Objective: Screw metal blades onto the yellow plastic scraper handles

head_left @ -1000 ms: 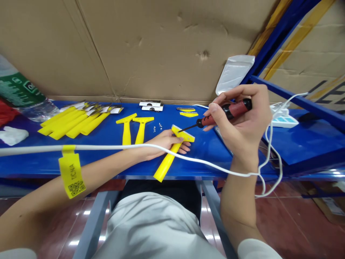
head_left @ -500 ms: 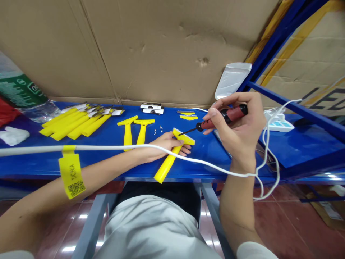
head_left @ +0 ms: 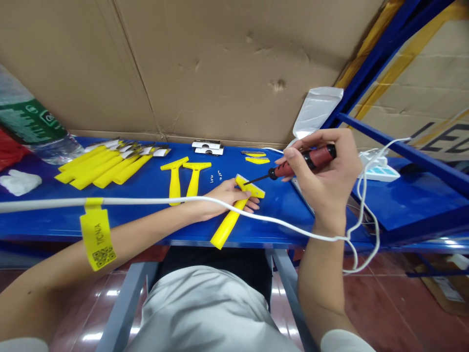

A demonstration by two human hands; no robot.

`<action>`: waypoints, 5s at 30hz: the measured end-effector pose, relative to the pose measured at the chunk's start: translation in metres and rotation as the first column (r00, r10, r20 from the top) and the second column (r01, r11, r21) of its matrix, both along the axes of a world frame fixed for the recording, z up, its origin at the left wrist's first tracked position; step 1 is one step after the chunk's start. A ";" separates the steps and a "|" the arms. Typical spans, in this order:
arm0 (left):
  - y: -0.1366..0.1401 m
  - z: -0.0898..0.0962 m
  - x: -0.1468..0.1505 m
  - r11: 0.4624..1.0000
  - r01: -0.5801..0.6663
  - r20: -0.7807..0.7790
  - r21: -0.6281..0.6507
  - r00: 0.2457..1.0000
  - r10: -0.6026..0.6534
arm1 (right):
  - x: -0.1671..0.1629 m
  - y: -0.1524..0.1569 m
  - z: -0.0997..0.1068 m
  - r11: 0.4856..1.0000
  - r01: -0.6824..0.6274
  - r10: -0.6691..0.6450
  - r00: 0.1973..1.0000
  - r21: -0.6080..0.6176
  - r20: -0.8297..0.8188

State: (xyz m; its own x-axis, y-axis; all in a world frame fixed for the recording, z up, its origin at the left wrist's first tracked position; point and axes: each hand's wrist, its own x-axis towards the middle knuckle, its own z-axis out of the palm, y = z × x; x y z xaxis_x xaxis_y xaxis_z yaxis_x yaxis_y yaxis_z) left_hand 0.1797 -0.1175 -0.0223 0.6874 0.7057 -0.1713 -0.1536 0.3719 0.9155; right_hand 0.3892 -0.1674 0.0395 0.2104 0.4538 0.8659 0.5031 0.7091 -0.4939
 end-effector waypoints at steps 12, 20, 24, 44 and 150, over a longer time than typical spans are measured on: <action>0.001 -0.005 -0.002 0.999 0.010 0.001 0.037 1.000 -0.010 | 0.012 0.006 -0.006 1.000 -0.015 0.014 0.997 0.013 0.073; 0.000 0.001 -0.001 1.000 -0.004 -0.010 0.003 1.000 0.004 | 0.008 0.006 -0.004 1.000 0.004 -0.007 0.994 0.026 0.109; 0.000 0.000 -0.001 1.000 -0.005 0.001 -0.003 1.000 0.005 | 0.006 0.005 -0.003 1.000 0.001 -0.003 0.997 0.027 0.073; 0.000 0.002 -0.002 1.000 0.028 -0.011 -0.005 1.000 -0.028 | 0.006 0.003 -0.002 1.000 0.014 -0.016 0.995 0.019 0.103; 0.000 0.002 -0.003 0.999 0.040 -0.027 0.031 0.999 -0.039 | 0.005 0.001 -0.001 0.997 0.062 -0.067 0.990 0.039 0.128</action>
State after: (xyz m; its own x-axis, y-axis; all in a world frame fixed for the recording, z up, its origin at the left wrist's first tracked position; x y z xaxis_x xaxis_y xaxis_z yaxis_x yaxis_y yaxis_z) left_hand 0.1769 -0.1178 -0.0205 0.7103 0.6836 -0.1679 -0.1146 0.3477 0.9306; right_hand 0.3946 -0.1669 0.0381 0.1239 0.4121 0.9027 0.6062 0.6888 -0.3977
